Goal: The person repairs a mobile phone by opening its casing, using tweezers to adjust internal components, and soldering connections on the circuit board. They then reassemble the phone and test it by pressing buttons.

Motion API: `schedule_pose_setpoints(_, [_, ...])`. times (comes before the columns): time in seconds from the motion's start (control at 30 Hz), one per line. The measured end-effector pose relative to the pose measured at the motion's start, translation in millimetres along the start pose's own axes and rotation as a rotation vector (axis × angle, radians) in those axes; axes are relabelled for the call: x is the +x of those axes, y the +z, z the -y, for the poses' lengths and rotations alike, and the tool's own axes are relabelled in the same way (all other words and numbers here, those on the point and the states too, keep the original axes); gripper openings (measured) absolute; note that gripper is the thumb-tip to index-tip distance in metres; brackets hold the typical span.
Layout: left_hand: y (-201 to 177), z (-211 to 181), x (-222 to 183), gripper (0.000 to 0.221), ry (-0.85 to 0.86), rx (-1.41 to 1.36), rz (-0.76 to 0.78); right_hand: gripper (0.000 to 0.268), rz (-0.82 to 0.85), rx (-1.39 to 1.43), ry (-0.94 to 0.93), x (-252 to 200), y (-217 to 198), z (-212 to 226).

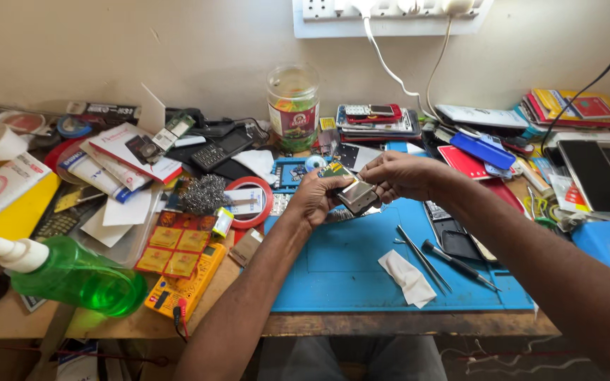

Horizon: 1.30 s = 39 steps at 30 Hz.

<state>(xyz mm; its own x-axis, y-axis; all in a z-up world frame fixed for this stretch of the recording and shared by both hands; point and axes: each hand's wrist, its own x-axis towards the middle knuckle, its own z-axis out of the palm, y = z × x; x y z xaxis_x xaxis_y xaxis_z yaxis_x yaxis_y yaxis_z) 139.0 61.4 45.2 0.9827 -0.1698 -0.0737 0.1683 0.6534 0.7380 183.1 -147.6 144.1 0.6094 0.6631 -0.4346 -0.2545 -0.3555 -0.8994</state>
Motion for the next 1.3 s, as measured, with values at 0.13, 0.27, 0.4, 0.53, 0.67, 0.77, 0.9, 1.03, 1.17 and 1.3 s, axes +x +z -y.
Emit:
schedule_pose_setpoints(0.13, [8.0,3.6,-6.8,0.031,-0.022,0.003,-0.035,0.023,-0.02,-0.053,0.058,0.1,0.3,-1.2])
schedule_pose_setpoints(0.27, [10.5,3.5,-14.2,0.038,-0.03,-0.002,-0.053,0.022,0.002,-0.059,0.064,0.6,-1.8,-2.0])
schedule_pose_setpoints(0.4, [17.2,-3.8,-19.8,0.046,-0.069,0.042,-0.143,0.025,-0.031,-0.149,0.107,-3.7,7.4,7.2])
schedule_pose_setpoints(0.53, [15.7,-3.8,-22.6,0.04,-0.022,0.028,-0.027,0.029,-0.031,-0.143,0.075,-8.6,11.9,8.9])
schedule_pose_setpoints(0.67, [15.7,0.0,-22.4,0.039,0.019,0.07,0.023,0.033,-0.092,-0.162,0.012,-15.4,16.7,-3.2])
schedule_pose_setpoints(0.77, [14.3,4.9,-22.1,0.043,0.067,0.134,0.057,0.035,-0.148,-0.131,-0.062,-24.2,21.2,-21.8])
schedule_pose_setpoints(0.9, [18.7,7.3,-25.5,0.057,0.052,0.236,0.018,0.037,-0.24,-0.025,-0.108,-33.4,30.5,-47.2])
schedule_pose_setpoints(1.03, [24.0,5.8,-31.2,0.063,0.056,0.283,0.019,0.036,-0.266,0.001,-0.171,-33.7,34.8,-63.4])
schedule_pose_setpoints(1.17, [25.3,1.9,-33.1,0.058,0.078,0.355,0.048,0.034,-0.283,0.026,-0.2,-33.2,41.5,-69.8])
schedule_pose_setpoints(1.3, [26.6,-2.2,-35.4,0.05,0.083,0.372,0.097,0.036,-0.256,0.113,-0.288,-37.5,50.7,-78.9])
